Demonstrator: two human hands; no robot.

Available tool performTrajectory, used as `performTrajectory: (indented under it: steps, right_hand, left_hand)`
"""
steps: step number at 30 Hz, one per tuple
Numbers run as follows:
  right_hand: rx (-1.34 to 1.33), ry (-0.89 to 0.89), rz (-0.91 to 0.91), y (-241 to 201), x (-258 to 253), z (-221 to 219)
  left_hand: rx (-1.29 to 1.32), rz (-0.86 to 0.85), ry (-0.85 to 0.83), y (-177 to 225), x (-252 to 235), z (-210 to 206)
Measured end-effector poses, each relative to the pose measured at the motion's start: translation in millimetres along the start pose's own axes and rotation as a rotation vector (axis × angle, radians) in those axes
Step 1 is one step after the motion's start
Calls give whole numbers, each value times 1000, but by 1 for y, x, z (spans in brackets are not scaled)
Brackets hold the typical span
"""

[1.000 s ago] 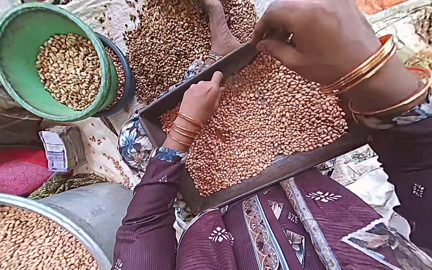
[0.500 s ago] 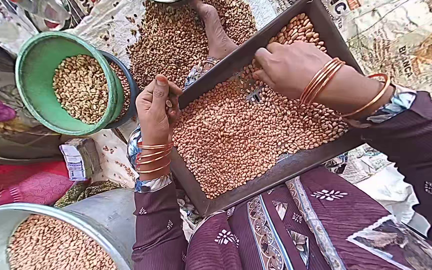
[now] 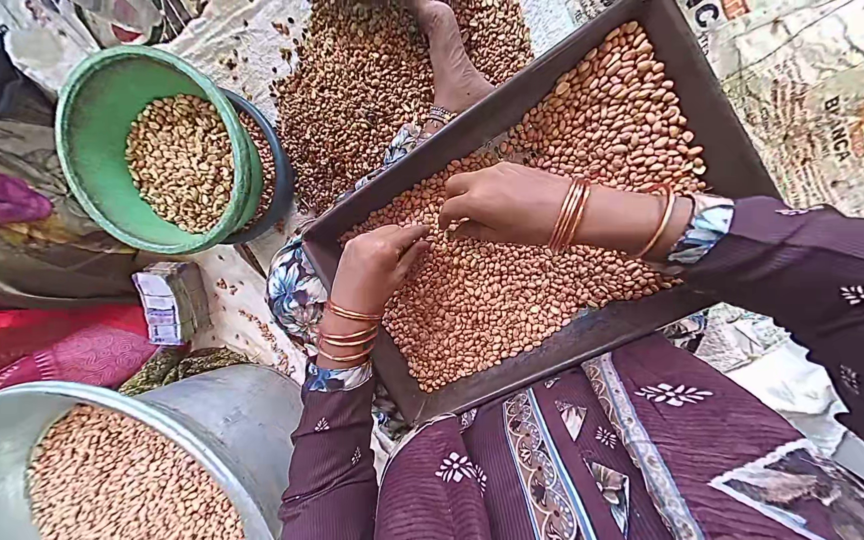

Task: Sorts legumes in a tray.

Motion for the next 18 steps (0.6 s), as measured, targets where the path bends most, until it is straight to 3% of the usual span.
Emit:
performTrajectory:
  steps: [2, 4, 7, 9, 10, 12, 15, 18]
  right_hand:
    - [17, -38, 0, 0, -7, -11]
    - [21, -66, -28, 5, -11, -13]
    - [-31, -79, -128, 17, -12, -4]
    - [-82, -59, -203, 23, -13, 4]
    - [-98, -51, -216, 24, -14, 6]
    - [-112, -30, -156, 19, -18, 6]
    - [-45, -42, -8, 5, -24, -6]
    - [71, -68, 19, 4, -28, -19]
  left_hand:
    - [-28, 4, 37, -2, 5, -1]
    - [108, 59, 146, -11, 9, 5]
    - [740, 283, 309, -28, 22, 14]
    - [1154, 313, 392, -39, 21, 14]
    - [1241, 307, 417, -44, 17, 15]
    - [1123, 323, 397, -49, 15, 18]
    - [541, 354, 238, -36, 26, 19]
    - [167, 328, 92, -27, 21, 10]
Point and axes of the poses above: each hand's wrist, its own x-axis away from the middle knuckle, its own z-axis out of the back of the hand, y = z × x, the point moved 10 cm from there along -x, towards the middle knuckle, and after that the axes turned 2 degrees about -z, right-handed, at the moved point
